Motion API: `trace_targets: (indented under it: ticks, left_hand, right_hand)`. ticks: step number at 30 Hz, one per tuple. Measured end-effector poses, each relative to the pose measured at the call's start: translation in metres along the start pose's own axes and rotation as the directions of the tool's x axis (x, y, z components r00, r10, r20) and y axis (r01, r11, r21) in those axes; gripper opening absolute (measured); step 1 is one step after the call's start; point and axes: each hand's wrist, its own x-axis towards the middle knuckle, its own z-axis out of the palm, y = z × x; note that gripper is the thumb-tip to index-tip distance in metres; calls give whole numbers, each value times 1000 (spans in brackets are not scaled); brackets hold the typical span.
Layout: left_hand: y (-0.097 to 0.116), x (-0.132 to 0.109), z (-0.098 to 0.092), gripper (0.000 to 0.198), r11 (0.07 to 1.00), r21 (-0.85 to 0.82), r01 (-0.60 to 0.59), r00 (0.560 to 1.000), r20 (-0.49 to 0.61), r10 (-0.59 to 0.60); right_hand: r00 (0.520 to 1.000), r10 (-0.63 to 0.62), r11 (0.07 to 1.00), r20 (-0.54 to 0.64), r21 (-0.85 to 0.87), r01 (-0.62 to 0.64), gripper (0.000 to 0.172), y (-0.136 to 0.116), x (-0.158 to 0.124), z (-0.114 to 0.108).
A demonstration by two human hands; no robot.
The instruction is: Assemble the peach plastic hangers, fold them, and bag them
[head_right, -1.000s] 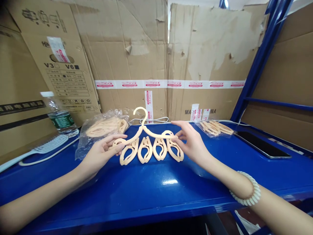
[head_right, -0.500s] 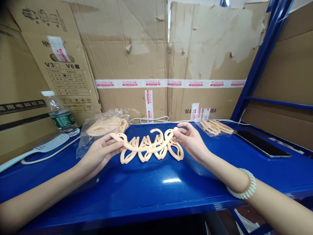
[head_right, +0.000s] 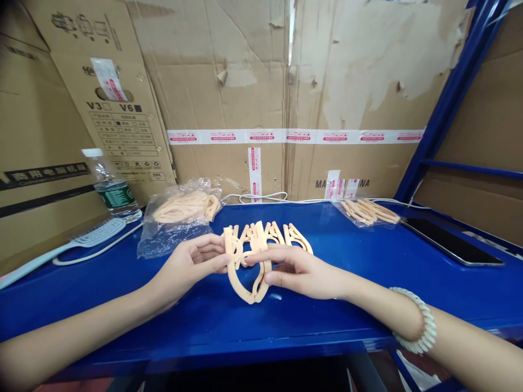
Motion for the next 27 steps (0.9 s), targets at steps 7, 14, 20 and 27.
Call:
trace_targets:
  ticks: [7,14,20,27]
  left_hand:
    - [0,-1,3,25,997,41,-65,997,44,63]
    - [-1,-1,4,29,997,-60,40,999,14,-39]
    - [-4,1,7,29,999,-44,28,999,23,-27]
    - [0,0,2,29,999,48,-15,999,37,13]
  right_hand:
    - [999,33,999,42,6,-33,45,-5,0,5]
    - [999,-11,996,44,-91,15,30,-11,0,6]
    - [991,-2,991,135,-135,20,28,-17,2,7]
    - [998,41,991,42,-128,-35,51,-14,-2,-8]
